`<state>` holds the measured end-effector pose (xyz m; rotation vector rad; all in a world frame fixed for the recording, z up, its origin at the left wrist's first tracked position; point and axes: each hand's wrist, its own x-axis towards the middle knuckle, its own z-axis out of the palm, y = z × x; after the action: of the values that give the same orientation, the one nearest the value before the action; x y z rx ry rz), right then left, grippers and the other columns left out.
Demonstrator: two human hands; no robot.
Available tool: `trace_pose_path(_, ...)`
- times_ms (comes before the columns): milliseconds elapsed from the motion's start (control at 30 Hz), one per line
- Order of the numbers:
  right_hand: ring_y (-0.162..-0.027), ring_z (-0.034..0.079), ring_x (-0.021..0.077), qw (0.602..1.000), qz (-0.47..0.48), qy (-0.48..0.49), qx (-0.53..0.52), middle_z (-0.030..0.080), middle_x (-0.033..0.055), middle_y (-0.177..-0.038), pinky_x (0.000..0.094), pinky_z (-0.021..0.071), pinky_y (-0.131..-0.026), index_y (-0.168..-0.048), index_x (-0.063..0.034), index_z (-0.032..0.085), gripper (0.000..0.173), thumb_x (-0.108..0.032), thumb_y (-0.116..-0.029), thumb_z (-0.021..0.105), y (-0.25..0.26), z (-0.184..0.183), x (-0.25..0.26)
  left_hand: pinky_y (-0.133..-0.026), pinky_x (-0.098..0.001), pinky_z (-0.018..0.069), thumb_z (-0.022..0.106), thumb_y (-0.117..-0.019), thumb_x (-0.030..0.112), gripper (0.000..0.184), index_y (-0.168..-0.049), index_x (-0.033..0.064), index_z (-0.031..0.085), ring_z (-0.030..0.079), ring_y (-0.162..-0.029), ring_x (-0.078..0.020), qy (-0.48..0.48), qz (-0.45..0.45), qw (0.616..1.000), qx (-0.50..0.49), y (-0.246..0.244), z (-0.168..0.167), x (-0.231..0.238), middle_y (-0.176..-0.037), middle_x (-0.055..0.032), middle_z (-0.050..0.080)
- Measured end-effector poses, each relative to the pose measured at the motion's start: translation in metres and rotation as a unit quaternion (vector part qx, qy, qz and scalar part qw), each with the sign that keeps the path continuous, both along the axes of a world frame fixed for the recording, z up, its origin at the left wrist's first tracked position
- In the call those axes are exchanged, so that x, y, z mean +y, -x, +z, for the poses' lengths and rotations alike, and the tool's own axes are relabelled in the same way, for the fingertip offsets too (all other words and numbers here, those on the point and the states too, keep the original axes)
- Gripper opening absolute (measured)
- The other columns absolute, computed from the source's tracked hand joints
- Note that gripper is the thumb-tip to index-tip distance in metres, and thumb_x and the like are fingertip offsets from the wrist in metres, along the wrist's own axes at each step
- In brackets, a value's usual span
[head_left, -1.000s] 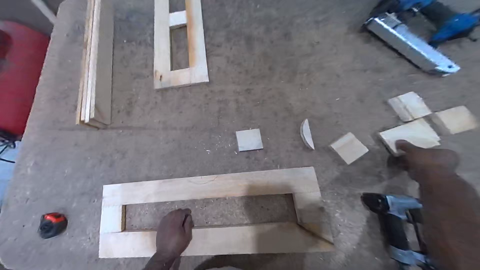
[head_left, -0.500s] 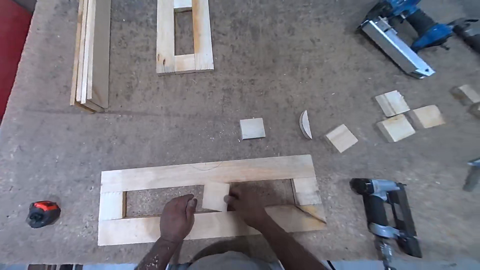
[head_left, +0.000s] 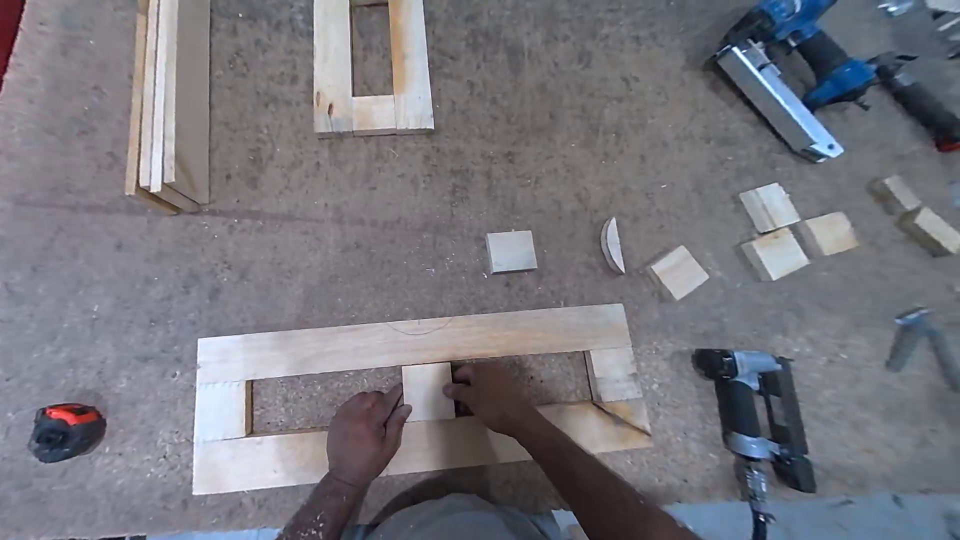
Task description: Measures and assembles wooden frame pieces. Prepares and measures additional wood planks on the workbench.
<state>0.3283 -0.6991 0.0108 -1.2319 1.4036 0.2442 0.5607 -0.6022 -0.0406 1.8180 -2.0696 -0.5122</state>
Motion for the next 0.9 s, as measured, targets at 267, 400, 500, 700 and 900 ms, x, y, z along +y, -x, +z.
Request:
trace_pose_path(267,-0.091,0.072,0.0166,0.996,-0.086,0.027,0.019,0.075,0.0043,-0.096,0.0425,0.0574,-0.089,-0.105,-0.0111,0.078,0.032,-0.04,-0.0974,0.066,-0.006,-0.002,0.01,-0.078,-0.0429,0.0607,0.054,-0.1018,0.043,0.038,-0.119,0.0186,0.078,0.074,-0.087,-0.0218,0.007,0.003,1.0,-0.004,0.0,-0.004,0.0,-0.091,-0.0025,0.077)
trace_pose_path(400,-0.097,0.072,0.0164,0.995,-0.085,0.053,0.027,0.076,0.0045,-0.102,0.042,0.0563,-0.093,-0.107,-0.012,0.079,0.032,-0.039,-0.0991,0.063,-0.007,-0.001,0.016,-0.077,-0.0421,0.0606,0.055,-0.1016,0.044,0.039,-0.119,0.0193,0.078,0.074,-0.085,-0.021,0.01,0.005,1.0,-0.004,0.001,-0.004,0.0,-0.089,-0.0021,0.077)
trace_pose_path(500,-0.095,0.072,0.016,0.994,-0.082,0.064,0.015,0.076,0.0038,-0.1,0.0416,0.0567,-0.091,-0.106,-0.0132,0.079,0.033,-0.04,-0.1004,0.06,-0.005,-0.005,0.018,-0.078,-0.0422,0.0605,0.055,-0.1011,0.045,0.039,-0.119,0.0189,0.078,0.074,-0.086,-0.0211,0.007,0.01,1.0,-0.001,0.002,-0.002,0.0,-0.091,-0.0019,0.077)
trace_pose_path(700,-0.098,0.072,0.0236,0.979,-0.108,0.166,0.044,0.076,0.01,-0.104,0.0477,0.0567,-0.092,-0.117,-0.0106,0.076,0.03,-0.027,-0.1056,0.054,0.035,0.015,0.024,-0.08,-0.0431,0.0608,0.052,-0.1013,0.051,0.048,-0.122,0.015,0.076,0.074,-0.087,-0.0208,-0.012,0.028,1.0,0.006,0.002,-0.001,0.001,-0.094,-0.0033,0.077)
trace_pose_path(900,-0.125,0.056,0.0502,0.816,-0.272,0.398,0.319,0.056,0.0341,-0.135,0.0658,0.0455,-0.106,-0.142,0.0043,0.053,0.055,-0.033,-0.1028,0.059,0.22,0.014,0.047,-0.075,-0.0426,0.0605,0.057,-0.0993,0.052,0.05,-0.125,0.0138,0.074,0.071,-0.08,-0.0192,-0.01,0.031,0.999,0.018,0.003,0.0,0.001,-0.089,-0.0026,0.075)
